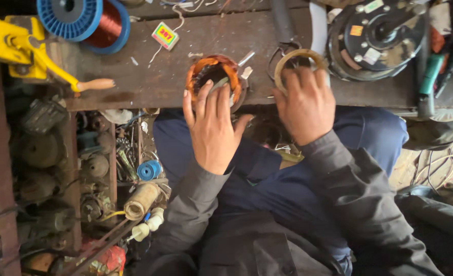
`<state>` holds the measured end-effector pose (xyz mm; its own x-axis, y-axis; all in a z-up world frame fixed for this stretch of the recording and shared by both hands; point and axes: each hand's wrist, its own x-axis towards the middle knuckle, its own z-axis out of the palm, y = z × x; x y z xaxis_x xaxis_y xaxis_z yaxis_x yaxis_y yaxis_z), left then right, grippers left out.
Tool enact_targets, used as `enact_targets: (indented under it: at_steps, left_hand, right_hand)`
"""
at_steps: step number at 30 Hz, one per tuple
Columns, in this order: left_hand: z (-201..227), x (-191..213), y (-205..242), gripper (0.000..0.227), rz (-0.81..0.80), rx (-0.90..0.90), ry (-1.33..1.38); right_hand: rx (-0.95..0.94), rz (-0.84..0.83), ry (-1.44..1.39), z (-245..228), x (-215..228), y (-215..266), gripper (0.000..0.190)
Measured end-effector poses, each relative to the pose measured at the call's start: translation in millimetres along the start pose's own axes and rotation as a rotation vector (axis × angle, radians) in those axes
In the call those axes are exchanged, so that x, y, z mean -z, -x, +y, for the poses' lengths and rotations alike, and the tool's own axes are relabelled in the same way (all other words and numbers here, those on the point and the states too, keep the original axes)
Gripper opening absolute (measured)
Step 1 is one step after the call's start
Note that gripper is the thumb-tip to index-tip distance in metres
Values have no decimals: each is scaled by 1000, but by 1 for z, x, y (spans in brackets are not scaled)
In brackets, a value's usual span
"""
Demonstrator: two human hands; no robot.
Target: The person is repairing a motor stator by hand. They wrap copper wire around the stator core, apply insulating tape to the windings, and use a wooden tool to press the wire into place.
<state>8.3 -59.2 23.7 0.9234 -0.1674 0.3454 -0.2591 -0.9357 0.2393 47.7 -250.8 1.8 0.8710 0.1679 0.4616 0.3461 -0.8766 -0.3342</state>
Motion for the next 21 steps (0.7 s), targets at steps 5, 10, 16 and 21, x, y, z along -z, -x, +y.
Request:
enact_targets:
  at_steps: [5, 10, 16, 21]
  left_hand:
    - [12, -11, -6, 60, -34, 73, -83]
    - [6, -16, -7, 40, 16, 47, -68]
    - [-30, 26, -14, 38, 88, -5, 152]
    - [-57, 50, 18, 35, -74, 405, 1159]
  right_hand:
    - [-47, -9, 56, 3, -8, 7, 19]
    - [-8, 79, 39, 7, -26, -5, 25]
    - [20, 68, 87, 8, -39, -27, 35]
    - [30, 142, -281, -1, -22, -23, 33]
